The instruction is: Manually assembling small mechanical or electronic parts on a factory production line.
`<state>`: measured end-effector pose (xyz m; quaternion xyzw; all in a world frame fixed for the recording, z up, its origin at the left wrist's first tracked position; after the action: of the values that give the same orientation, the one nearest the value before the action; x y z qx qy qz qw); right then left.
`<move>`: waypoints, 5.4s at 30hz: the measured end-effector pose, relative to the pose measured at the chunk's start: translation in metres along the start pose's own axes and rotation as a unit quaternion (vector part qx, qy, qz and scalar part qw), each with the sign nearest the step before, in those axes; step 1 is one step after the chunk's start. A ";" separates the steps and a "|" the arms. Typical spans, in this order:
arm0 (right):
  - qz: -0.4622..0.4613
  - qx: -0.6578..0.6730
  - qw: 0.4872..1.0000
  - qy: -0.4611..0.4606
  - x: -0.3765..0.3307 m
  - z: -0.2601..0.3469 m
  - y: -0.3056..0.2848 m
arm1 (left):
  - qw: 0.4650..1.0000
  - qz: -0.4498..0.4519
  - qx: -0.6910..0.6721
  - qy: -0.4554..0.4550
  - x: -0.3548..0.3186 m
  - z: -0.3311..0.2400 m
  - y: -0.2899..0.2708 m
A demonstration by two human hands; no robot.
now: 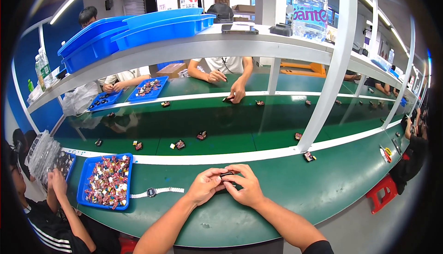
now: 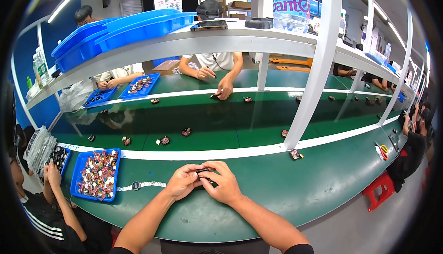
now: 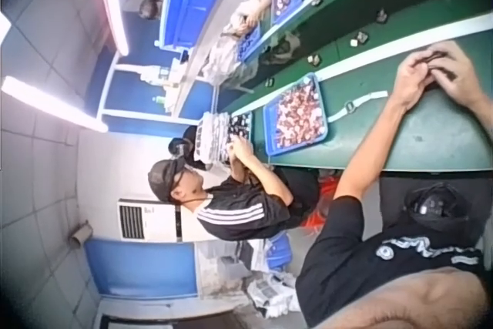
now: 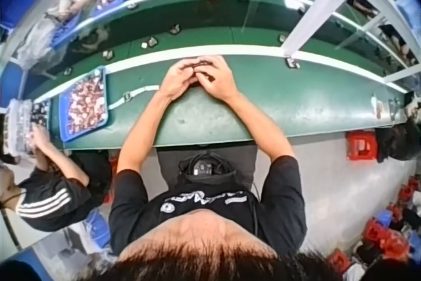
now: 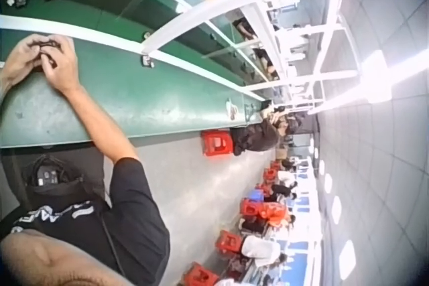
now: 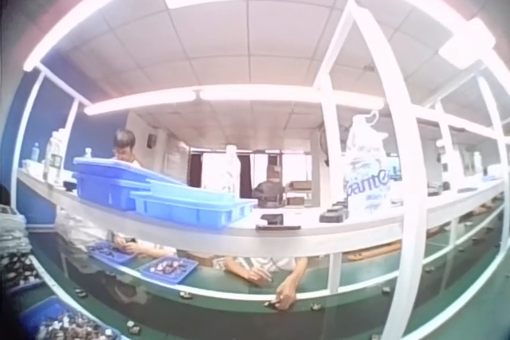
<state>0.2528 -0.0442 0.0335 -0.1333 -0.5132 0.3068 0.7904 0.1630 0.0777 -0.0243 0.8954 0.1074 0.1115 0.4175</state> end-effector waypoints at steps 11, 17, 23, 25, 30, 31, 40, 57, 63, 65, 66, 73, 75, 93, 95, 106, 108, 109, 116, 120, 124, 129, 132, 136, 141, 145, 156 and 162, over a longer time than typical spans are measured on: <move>0.024 0.014 1.000 0.002 0.004 0.001 -0.002 | 1.000 0.010 0.008 -0.003 0.001 0.001 -0.008; 0.073 0.037 0.996 0.030 -0.001 -0.001 0.011 | 0.998 -0.033 0.040 0.020 -0.008 -0.003 -0.008; 0.061 -0.037 0.995 0.072 0.001 -0.013 0.007 | 0.994 -0.095 0.043 -0.013 -0.001 0.004 0.000; 0.012 -0.038 0.996 0.084 0.005 -0.005 0.005 | 0.994 -0.100 0.037 -0.009 -0.004 0.003 -0.002; 0.017 -0.103 0.994 -0.011 0.002 -0.001 0.009 | 0.991 -0.112 0.064 -0.026 -0.006 0.004 -0.001; 0.006 -0.112 0.993 -0.024 0.002 0.001 0.008 | 0.990 -0.116 0.073 -0.025 -0.006 0.004 -0.001; 0.039 -0.157 0.987 0.016 -0.005 -0.003 0.009 | 0.989 -0.115 0.095 -0.026 -0.006 0.008 0.003; 0.125 0.094 0.954 0.254 -0.014 -0.031 0.026 | 0.950 -0.144 0.269 0.066 -0.004 0.011 -0.007; 0.112 0.066 0.961 0.243 -0.015 -0.030 0.027 | 0.948 -0.145 0.279 0.057 -0.002 0.012 -0.009; 0.110 0.060 0.963 0.239 -0.015 -0.029 0.028 | 0.945 -0.148 0.287 0.057 -0.002 0.013 -0.013; 0.107 0.054 0.964 0.236 -0.015 -0.028 0.028 | 0.940 -0.139 0.303 0.067 -0.001 0.013 -0.012; 0.037 0.039 0.959 0.277 0.013 -0.083 0.017 | 0.957 -0.186 0.194 0.112 -0.005 -0.006 -0.011; -0.001 0.006 0.932 0.363 0.023 -0.157 0.002 | 0.956 -0.161 0.219 0.109 0.002 -0.003 -0.016; 0.132 -0.281 0.909 0.278 0.094 -0.156 0.090 | 0.921 -0.124 0.368 0.032 0.000 0.001 -0.014; 0.121 -0.269 0.911 0.288 0.095 -0.164 0.087 | 0.925 -0.122 0.358 0.032 0.002 0.003 -0.013; 0.274 0.093 0.955 0.072 0.035 -0.041 0.029 | 0.982 -0.147 0.114 -0.039 -0.001 -0.017 -0.030; 0.310 0.123 0.941 0.053 0.021 -0.024 0.022 | 0.986 -0.104 0.080 -0.106 -0.003 -0.011 -0.023; 0.326 0.118 0.936 0.052 0.018 -0.016 0.017 | 0.985 -0.105 0.079 -0.112 -0.002 -0.009 -0.024; 0.228 0.055 0.968 0.093 0.011 -0.015 0.010 | 0.987 -0.116 0.090 -0.061 -0.004 -0.012 -0.017; 0.179 0.110 0.952 0.223 0.001 -0.035 0.023 | 0.982 -0.169 0.080 0.020 -0.001 -0.014 -0.013; 0.132 0.175 0.934 0.283 -0.007 -0.047 0.035 | 0.987 -0.155 0.043 0.002 0.000 -0.011 -0.007; 0.114 0.165 0.927 0.317 0.001 -0.045 0.030 | 0.987 -0.140 0.066 -0.034 -0.002 -0.002 -0.007; 0.158 0.128 0.933 0.295 -0.001 -0.042 0.031 | 0.974 -0.181 0.111 0.078 -0.003 -0.012 -0.014; 0.171 0.192 0.915 0.310 -0.009 -0.048 0.040 | 0.971 -0.181 0.146 0.048 -0.003 -0.007 -0.016; 0.123 0.102 0.951 0.263 0.001 -0.043 0.022 | 0.981 -0.141 0.127 -0.028 -0.007 -0.013 -0.004; 0.089 -0.003 0.993 0.078 0.010 -0.027 0.009 | 0.985 -0.115 0.106 -0.078 -0.005 -0.008 0.002; 0.136 -0.123 0.982 -0.045 0.009 -0.009 0.011 | 0.985 -0.133 0.075 -0.078 -0.006 -0.006 -0.006; 0.131 -0.121 0.982 -0.060 0.008 -0.009 0.011 | 0.985 -0.138 0.048 -0.087 -0.007 -0.009 -0.009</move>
<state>0.2591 -0.0298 0.0297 -0.2757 -0.5713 0.3505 0.6890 0.1527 0.0877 -0.0267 0.8972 0.1990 -0.0308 0.3929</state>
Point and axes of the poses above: each hand's wrist, its own x-axis towards the middle knuckle, its own y-axis out of the palm, z = x × y, the point moved 5 cm from there along x, towards the middle knuckle, and after that the axes turned 15 degrees about -x, right-handed, at the moved point
